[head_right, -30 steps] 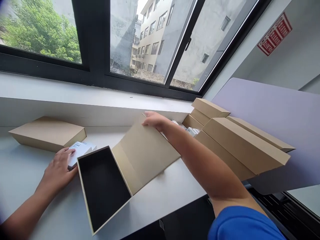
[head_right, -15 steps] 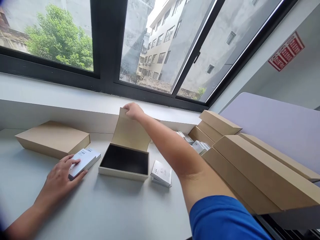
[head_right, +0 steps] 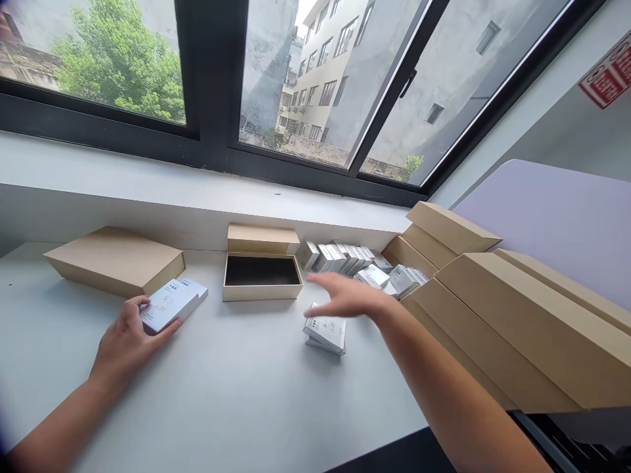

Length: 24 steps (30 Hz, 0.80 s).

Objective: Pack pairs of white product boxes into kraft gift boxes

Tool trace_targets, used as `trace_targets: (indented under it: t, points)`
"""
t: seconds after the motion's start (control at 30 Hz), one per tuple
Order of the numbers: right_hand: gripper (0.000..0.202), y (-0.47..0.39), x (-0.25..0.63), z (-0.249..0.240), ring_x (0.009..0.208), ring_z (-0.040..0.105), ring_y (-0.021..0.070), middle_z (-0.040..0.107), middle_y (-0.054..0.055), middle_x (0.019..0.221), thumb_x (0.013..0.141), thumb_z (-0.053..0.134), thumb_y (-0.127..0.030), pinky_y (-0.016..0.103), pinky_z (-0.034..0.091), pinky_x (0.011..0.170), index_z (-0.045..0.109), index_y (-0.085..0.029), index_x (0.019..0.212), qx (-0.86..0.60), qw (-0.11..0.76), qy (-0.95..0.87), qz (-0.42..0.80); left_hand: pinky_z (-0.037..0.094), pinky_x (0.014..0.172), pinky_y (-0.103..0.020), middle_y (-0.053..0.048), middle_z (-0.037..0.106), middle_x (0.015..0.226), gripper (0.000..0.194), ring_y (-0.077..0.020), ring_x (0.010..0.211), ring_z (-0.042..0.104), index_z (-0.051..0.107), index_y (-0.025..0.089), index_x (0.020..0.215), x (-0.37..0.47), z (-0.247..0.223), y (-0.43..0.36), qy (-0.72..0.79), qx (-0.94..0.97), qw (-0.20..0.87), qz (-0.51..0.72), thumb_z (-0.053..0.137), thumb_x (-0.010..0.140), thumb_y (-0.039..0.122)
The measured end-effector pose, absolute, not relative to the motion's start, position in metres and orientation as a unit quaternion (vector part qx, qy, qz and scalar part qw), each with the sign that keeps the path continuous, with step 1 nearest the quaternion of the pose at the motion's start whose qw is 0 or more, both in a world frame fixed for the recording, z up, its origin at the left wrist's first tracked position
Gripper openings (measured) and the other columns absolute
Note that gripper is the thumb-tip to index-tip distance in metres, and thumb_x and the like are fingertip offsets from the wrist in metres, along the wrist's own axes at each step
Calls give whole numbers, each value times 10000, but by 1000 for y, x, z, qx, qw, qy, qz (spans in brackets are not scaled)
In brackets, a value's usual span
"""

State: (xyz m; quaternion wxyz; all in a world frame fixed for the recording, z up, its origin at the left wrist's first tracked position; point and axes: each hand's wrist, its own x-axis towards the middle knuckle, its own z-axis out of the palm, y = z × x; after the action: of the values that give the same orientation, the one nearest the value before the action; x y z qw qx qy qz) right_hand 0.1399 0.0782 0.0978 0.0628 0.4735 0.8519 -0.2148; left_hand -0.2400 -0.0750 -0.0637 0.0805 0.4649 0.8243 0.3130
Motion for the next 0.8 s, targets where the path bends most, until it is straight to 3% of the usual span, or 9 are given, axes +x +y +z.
trace_targets:
  t: [0.07, 0.17, 0.23, 0.3, 0.37, 0.47, 0.6, 0.7, 0.8]
  points:
    - [1107, 66, 165, 70, 1510, 295, 414, 356, 176, 1617, 619, 831, -638, 546, 293, 1221, 420, -179, 1539, 517, 119, 818, -225, 513, 864, -468, -179, 620, 1310, 718, -385, 1130, 643, 434, 225, 1272, -240, -61, -75, 824, 471, 75, 307, 592, 757, 700]
    - [1221, 56, 170, 25, 1502, 308, 404, 319, 225, 1620, 606, 835, -575, 502, 337, 1191, 268, -128, 1591, 549, 127, 799, -209, 525, 763, -433, -169, 646, 1275, 684, -368, 1022, 681, 465, 248, 1234, -243, -59, -75, 818, 490, 84, 289, 607, 751, 712]
    - [1127, 55, 164, 4, 1429, 416, 389, 413, 236, 1550, 626, 823, -437, 473, 401, 1124, 283, -132, 1567, 559, 113, 800, -188, 521, 670, -399, -139, 684, 1191, 641, -329, 879, 703, 491, 271, 1163, -248, -58, -78, 810, 507, 118, 271, 633, 727, 718]
    - [964, 58, 161, -3, 1296, 531, 369, 549, 205, 1404, 608, 802, -307, 438, 462, 1024, 399, -160, 1472, 552, 95, 810, -172, 514, 618, -379, -107, 703, 1122, 606, -291, 774, 695, 498, 283, 1101, -253, -56, -82, 795, 526, 159, 257, 662, 705, 712]
    - [822, 64, 162, 8, 1129, 612, 328, 635, 142, 1240, 595, 795, -279, 383, 507, 893, 481, -199, 1351, 532, 95, 820, -190, 523, 631, -377, -91, 700, 1132, 583, -278, 769, 690, 489, 286, 1079, -256, -55, -87, 779, 541, 185, 256, 682, 702, 686]
    - [766, 76, 164, 47, 968, 646, 267, 665, 69, 1121, 613, 804, -345, 314, 513, 762, 477, -243, 1298, 494, 71, 831, -247, 550, 695, -394, -101, 670, 1207, 604, -283, 846, 695, 464, 282, 1131, -254, -58, -90, 769, 547, 190, 270, 683, 719, 666]
    - [802, 101, 131, 90, 1028, 613, 277, 630, 84, 1175, 627, 808, -368, 345, 504, 828, 447, -245, 1333, 443, -54, 873, -197, 564, 847, -463, -149, 583, 1366, 748, -360, 1147, 643, 405, 275, 1337, -250, -71, -86, 748, 578, 142, 295, 664, 746, 652]
    - [835, 133, 79, 83, 1140, 561, 299, 588, 106, 1239, 613, 831, -374, 408, 481, 936, 431, -233, 1332, 402, -121, 890, -175, 516, 997, -516, -162, 493, 1486, 855, -399, 1356, 502, 270, 279, 1475, -248, -82, -82, 724, 594, 109, 333, 650, 780, 601]
    - [802, 165, 32, 51, 1097, 597, 255, 605, 84, 1219, 621, 830, -392, 373, 513, 919, 421, -212, 1287, 373, -121, 864, -315, 455, 1083, -543, -178, 461, 1510, 910, -396, 1423, 428, 159, 260, 1530, -247, -86, -81, 709, 599, 106, 358, 632, 820, 578]
